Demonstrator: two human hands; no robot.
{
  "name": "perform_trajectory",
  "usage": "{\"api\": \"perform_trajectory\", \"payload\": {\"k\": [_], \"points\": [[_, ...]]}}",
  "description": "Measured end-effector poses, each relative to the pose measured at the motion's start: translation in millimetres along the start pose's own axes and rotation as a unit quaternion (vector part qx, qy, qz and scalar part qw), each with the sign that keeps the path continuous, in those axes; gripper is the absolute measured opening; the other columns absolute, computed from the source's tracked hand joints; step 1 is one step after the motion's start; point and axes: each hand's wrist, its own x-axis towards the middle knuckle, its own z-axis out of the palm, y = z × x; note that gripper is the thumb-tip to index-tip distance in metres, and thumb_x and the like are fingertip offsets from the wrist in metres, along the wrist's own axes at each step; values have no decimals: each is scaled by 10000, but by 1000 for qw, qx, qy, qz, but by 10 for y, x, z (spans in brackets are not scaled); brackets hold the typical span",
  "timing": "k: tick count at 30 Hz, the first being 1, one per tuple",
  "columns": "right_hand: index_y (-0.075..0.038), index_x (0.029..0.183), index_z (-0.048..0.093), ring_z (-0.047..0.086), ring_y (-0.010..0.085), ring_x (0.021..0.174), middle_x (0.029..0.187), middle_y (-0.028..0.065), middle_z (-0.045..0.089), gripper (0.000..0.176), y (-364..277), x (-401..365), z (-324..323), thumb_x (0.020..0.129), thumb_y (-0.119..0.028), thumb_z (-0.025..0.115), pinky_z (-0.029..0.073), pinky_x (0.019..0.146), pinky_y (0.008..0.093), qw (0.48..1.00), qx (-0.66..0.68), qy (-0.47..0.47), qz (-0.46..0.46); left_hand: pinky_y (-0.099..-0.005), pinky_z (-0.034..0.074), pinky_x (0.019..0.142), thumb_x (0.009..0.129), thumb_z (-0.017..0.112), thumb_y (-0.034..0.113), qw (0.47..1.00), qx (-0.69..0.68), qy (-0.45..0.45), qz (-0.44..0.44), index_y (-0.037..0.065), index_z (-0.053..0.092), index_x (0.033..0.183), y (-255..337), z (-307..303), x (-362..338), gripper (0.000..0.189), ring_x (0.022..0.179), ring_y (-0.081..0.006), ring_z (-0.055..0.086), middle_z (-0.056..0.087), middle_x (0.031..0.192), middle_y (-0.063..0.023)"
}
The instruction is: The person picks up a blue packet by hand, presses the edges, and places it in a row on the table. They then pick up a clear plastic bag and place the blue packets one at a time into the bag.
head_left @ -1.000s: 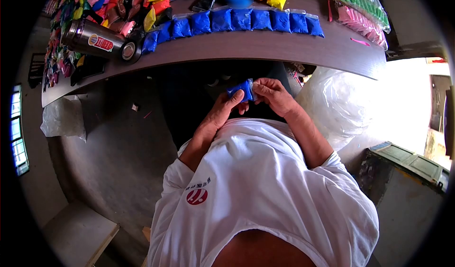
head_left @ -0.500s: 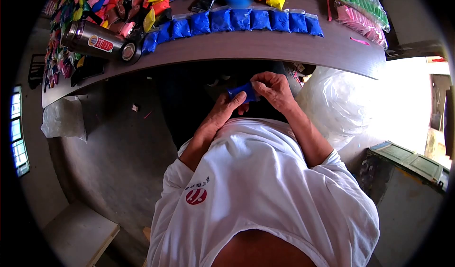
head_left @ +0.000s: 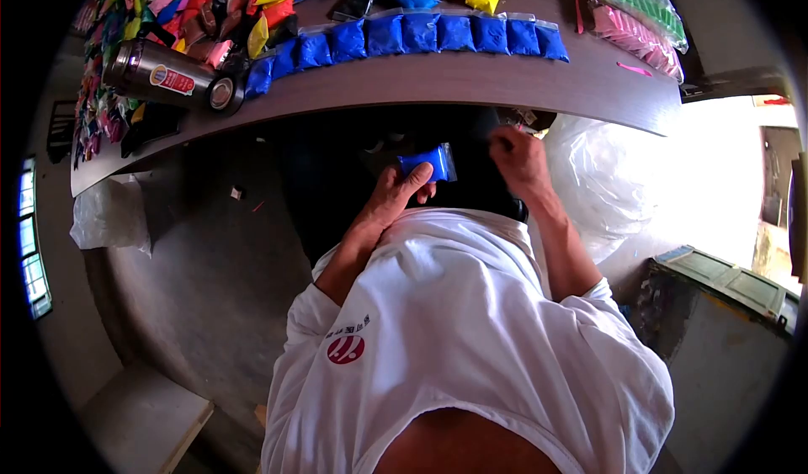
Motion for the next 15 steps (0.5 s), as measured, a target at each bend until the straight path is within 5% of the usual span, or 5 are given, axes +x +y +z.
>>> {"api": "perform_trajectory", "payload": {"k": [7, 9, 10, 11, 15], "points": [[-49, 960, 658, 615, 197, 671, 786, 155, 641, 163, 112, -141, -353, 847, -141, 586, 481, 626, 295, 971, -181, 24, 151, -235, 442, 576, 829, 605, 559, 999, -31, -6, 13, 85, 587, 741, -40, -3, 57, 482, 586, -97, 539, 590, 662, -27], [-47, 974, 632, 622, 209, 721, 856, 109, 646, 148, 40, -178, -190, 831, -64, 598, 494, 652, 304, 990, 9, 136, -22, -237, 443, 576, 829, 600, 565, 999, -30, -8, 14, 83, 588, 743, -51, 2, 53, 490, 586, -99, 539, 590, 661, -28], [-34, 1032, 601, 576, 113, 773, 874, 36, 610, 215, 13, -229, -117, 820, 1, 618, 476, 678, 248, 980, 197, -9, -4, -237, 440, 575, 832, 598, 564, 1000, -13, 5, 19, 77, 594, 751, -60, 2, 47, 493, 588, -100, 540, 589, 660, -26], [-10, 1040, 591, 536, 66, 784, 863, 8, 584, 199, -59, -282, -29, 843, -11, 620, 457, 691, 214, 958, 285, -30, 15, -236, 438, 575, 834, 595, 563, 1000, 3, 17, 24, 71, 601, 759, -63, -1, 42, 497, 591, -101, 541, 589, 659, -24], [-2, 1045, 592, 541, 69, 776, 889, 16, 582, 210, -253, -345, 178, 840, -15, 638, 454, 678, 201, 936, 335, -110, 7, -235, 427, 567, 839, 594, 555, 999, 12, 46, -2, 56, 613, 781, -43, -6, 29, 503, 599, -98, 537, 583, 655, -18]]}}
